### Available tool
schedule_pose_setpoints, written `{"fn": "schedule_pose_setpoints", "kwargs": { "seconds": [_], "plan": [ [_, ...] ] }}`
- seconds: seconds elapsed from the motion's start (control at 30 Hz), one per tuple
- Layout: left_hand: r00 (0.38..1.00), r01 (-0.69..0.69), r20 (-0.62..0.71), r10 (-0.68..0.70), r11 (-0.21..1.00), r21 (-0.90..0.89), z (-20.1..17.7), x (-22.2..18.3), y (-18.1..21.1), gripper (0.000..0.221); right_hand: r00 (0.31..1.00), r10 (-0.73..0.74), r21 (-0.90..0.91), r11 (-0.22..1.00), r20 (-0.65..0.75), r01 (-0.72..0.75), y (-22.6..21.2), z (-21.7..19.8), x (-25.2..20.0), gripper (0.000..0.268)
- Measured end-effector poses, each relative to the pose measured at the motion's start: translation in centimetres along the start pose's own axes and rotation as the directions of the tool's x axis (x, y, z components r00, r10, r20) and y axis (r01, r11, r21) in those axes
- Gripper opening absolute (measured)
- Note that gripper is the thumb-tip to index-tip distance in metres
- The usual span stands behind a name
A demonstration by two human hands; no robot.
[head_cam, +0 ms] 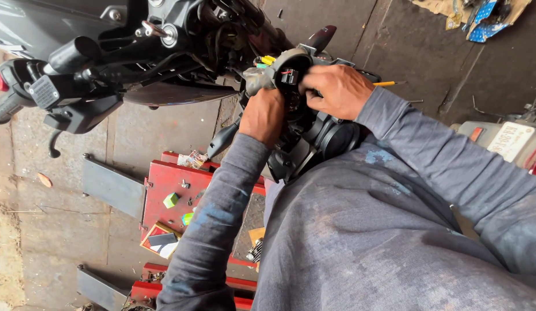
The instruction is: The person works on the front of a motorcycle, handling the headlight housing and handlebar area. They remove and reposition the headlight assembly, manipulate wiring and connectors inside the housing, and use a screwdriver to loosen and tighten screws while reassembling the unit on the bike.
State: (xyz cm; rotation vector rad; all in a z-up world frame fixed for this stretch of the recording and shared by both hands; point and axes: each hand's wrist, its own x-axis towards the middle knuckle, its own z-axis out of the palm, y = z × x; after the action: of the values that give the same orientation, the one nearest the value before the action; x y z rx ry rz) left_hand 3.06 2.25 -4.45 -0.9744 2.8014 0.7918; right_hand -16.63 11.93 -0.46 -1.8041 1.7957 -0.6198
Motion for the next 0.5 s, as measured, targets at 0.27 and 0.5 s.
{"fn": "schedule_pose_setpoints", "kwargs": {
  "seconds": [0.27,0.5],
  "plan": [
    [1.000,-0.023,-0.025,0.017,0.968,-0.251,0.2,-0.4,-0.8,0.016,0.892,0.042,-0.339,0.932,0.450,0.128,-1.1,-1.6,2.3,0.023],
    [0.991,-0.049,-0.127,0.031,0.988,-0.145,2.0,0.0,-1.0,0.015,0.773,0.149,-0.536,0.799,0.616,0.272,-1.4,-0.5,3.6,0.027]
  ]
}}
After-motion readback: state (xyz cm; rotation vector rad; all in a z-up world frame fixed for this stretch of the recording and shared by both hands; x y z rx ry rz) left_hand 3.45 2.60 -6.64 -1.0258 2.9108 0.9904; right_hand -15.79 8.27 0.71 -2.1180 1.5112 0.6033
